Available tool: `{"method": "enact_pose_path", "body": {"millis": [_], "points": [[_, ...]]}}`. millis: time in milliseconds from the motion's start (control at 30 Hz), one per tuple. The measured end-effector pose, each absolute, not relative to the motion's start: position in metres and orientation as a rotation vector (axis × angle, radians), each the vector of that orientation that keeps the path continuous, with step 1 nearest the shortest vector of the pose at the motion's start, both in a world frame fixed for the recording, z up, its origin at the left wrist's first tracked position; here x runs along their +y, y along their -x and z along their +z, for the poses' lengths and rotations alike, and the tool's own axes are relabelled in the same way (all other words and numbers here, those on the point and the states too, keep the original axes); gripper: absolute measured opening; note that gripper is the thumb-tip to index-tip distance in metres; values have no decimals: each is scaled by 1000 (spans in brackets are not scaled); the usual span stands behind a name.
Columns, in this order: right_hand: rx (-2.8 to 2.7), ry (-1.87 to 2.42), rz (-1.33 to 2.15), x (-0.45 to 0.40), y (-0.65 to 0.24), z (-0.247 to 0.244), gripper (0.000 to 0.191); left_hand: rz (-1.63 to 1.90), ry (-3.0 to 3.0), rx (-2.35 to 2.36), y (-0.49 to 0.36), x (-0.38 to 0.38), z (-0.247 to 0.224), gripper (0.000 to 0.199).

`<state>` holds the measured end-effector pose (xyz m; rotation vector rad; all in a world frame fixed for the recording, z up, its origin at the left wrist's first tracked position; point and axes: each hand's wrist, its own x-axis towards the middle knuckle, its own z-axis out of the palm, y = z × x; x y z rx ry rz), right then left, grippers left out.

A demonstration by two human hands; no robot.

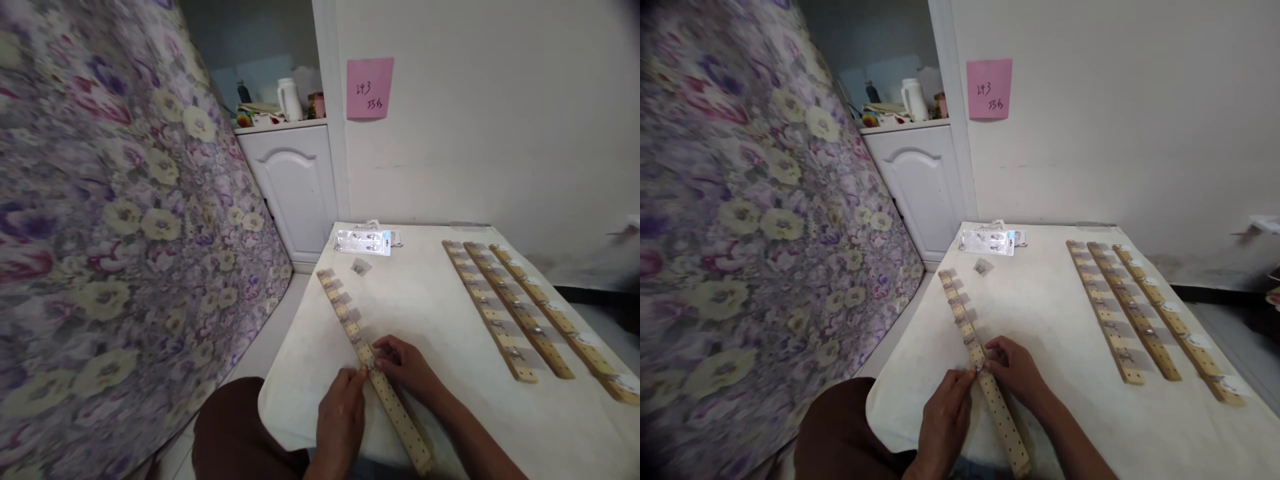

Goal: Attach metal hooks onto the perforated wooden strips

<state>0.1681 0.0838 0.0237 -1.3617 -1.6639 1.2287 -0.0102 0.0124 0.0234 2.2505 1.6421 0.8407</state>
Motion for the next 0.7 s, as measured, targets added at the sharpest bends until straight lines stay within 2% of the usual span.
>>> {"method": "enact_pose_path", "body": {"millis": [100, 467, 700], "points": [[-1663, 1337, 1223, 83, -169, 25, 30, 832, -2220, 1629, 11, 12, 23, 38], [-1564, 1382, 1071, 88, -179, 20, 20, 944, -2169, 1570, 14, 12, 25, 34], [-1613, 1483, 805, 155, -193, 22, 22, 1010, -2184, 1511, 18, 15, 10, 28]]}}
